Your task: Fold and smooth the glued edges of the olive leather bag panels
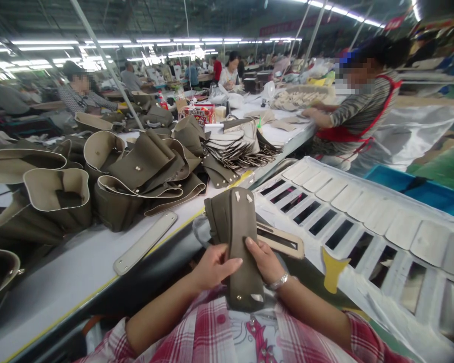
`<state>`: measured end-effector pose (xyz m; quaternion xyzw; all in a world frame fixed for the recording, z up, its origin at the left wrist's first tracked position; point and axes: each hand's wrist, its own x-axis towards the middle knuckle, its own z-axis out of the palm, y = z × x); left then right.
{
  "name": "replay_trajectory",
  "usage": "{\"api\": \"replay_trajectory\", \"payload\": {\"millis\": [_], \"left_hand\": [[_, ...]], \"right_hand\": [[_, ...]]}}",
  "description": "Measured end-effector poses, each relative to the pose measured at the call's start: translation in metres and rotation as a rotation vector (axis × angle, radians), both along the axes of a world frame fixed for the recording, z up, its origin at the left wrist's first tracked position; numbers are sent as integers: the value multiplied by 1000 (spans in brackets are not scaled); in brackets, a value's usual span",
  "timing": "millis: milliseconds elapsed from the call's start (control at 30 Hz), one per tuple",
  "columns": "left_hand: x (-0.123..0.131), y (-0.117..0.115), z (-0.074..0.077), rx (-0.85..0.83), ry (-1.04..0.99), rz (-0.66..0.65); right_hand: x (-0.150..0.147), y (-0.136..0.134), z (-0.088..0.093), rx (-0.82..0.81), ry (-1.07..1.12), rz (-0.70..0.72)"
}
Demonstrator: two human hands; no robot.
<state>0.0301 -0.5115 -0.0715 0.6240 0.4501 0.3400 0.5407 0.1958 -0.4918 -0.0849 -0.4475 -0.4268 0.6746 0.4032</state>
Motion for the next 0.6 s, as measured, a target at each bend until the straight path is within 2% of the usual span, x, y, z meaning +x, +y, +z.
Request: {"api": "replay_trajectory", "payload": {"millis": [67,167,267,367,433,600], "left_hand": [[2,-4,1,66,72,4],[5,-11,3,136,134,-56],[9,-17,1,48,-54,-59],[15,-21,-6,-104,-360,2],[17,-22,-9,-128,-483,56],[7,-9,-3,-52,-494,292]], "right_hand": [[4,3,-5,-44,8,-8],[11,7,-14,-78,32,-24],[16,10,-20,-92,111,-31],[19,9,-21,-123,123,-34],[20,9,-19,-138,89,-44],[23,9,-14,-95,-38,-66]]}}
